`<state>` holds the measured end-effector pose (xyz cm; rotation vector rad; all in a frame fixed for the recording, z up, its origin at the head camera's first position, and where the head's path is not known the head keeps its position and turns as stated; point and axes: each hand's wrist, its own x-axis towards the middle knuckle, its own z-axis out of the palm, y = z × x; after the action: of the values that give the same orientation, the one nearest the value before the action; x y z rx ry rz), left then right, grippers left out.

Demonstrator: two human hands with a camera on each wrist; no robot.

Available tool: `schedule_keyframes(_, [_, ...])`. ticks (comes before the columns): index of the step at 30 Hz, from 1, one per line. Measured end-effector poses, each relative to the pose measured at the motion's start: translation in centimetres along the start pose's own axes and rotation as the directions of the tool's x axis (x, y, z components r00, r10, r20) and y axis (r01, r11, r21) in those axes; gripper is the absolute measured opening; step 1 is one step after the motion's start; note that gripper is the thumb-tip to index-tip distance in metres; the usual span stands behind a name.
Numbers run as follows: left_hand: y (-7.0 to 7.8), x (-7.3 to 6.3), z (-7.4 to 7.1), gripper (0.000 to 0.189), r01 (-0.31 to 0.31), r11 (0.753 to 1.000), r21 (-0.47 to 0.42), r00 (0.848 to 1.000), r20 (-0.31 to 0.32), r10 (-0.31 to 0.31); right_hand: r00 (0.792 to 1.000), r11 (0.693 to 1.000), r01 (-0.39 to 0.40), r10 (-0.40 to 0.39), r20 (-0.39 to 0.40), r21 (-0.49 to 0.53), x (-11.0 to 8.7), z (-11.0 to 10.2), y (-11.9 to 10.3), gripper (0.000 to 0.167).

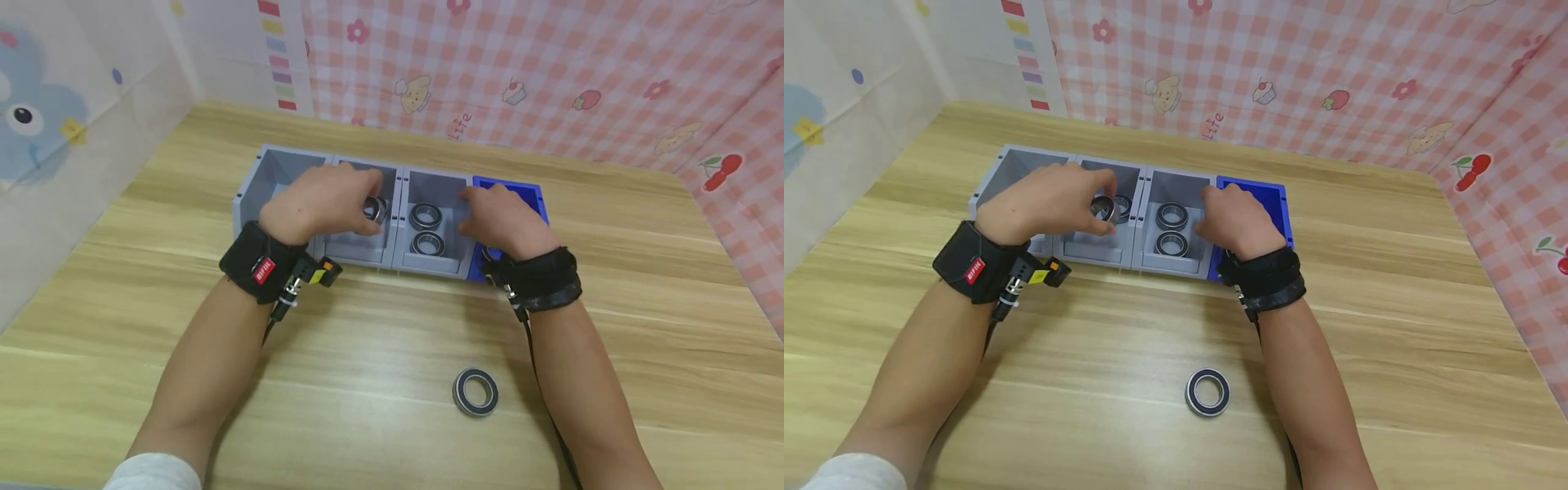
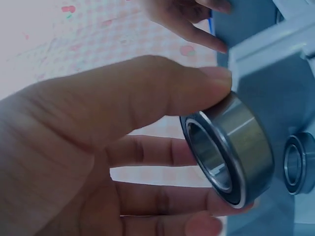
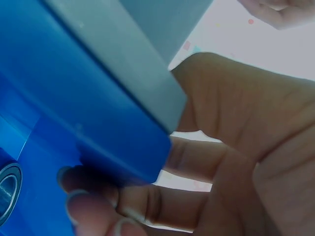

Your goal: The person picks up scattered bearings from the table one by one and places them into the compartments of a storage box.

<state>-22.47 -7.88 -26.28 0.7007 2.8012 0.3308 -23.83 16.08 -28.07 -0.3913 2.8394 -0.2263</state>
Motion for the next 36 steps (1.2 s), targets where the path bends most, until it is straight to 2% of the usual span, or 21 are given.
schedule_keyframes(11, [-1.3,1.9,1.9,0.056,0.015,0.997,0.076,0.999,0.038,-0.018,1.000,1.000,0.001,-0.001,-0.017,0.007,0.0,0.4,0.1,0.050])
schedule_keyframes(18, [-1.6,2.9,2.8,0.055,0.021,0.990,0.141,0.999,0.028,-0.025,1.000,1.000,0.004,-0.004,-0.022,0.011,0.0,0.5,0.1,0.048])
schedule_keyframes(28, [-1.4,3.5,3.5,0.051,0.038,0.982,0.185,0.999,0.012,-0.041,1.000,1.000,0.010,-0.010,-0.025,0.006,-0.1,0.4,0.2,0.049])
schedule_keyframes(36, [-1.2,3.6,3.8,0.046,0.027,0.982,0.187,1.000,-0.009,-0.026,1.000,1.000,-0.003,0.004,-0.026,0.010,-0.1,0.3,0.1,0.050])
